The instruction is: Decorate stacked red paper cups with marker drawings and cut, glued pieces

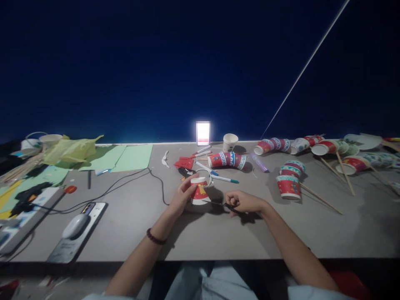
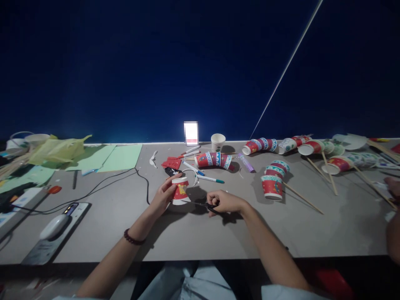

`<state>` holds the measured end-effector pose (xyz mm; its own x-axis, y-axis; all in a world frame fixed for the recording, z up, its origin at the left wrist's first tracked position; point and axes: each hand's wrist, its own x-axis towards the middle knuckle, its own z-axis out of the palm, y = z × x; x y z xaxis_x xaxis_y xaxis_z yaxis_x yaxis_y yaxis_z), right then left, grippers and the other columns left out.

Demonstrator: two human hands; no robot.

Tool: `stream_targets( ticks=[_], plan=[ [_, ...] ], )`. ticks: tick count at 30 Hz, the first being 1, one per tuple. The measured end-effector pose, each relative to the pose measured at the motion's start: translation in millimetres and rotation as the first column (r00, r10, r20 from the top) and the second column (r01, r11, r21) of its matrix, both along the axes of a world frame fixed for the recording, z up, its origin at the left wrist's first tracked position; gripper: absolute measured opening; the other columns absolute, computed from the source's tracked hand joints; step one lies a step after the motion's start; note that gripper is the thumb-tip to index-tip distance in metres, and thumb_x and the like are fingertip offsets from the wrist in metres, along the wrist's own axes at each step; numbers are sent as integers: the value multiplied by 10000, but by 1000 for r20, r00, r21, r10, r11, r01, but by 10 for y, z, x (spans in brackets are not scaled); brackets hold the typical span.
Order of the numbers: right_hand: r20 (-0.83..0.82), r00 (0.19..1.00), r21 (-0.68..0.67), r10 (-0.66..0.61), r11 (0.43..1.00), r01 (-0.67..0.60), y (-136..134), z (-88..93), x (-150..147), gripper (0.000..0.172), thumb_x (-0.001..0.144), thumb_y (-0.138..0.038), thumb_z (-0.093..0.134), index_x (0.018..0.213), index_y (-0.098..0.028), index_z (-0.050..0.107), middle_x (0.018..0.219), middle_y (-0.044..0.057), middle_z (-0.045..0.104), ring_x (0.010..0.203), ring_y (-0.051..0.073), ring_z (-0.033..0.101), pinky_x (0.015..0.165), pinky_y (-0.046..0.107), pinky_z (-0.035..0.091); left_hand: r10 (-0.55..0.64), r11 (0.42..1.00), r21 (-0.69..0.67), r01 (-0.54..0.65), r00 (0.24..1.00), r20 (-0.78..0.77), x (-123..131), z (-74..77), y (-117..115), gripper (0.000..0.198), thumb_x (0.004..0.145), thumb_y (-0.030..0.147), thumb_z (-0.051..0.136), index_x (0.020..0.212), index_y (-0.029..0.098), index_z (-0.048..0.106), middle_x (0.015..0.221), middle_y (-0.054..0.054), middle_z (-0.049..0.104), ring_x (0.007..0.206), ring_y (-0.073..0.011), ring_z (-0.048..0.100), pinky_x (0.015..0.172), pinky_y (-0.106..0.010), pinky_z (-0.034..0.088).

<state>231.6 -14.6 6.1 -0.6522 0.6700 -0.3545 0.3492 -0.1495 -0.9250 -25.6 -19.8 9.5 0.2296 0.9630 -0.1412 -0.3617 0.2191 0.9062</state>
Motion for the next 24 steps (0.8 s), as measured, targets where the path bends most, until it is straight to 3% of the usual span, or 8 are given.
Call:
stream_targets(
  ticks=[24],
  plan=[
    [19,1000,13,25,1000,-26,-15,4,0,405,510,-284,795,653,-180,431,531,-102,457,495,52,411,472,181,306,-30,999,30,32,998,-54,-15,-35,-2,647,758,400,701,1349,239,491,1172,-93,661,989,-236,644,815,-307,509]
  ],
)
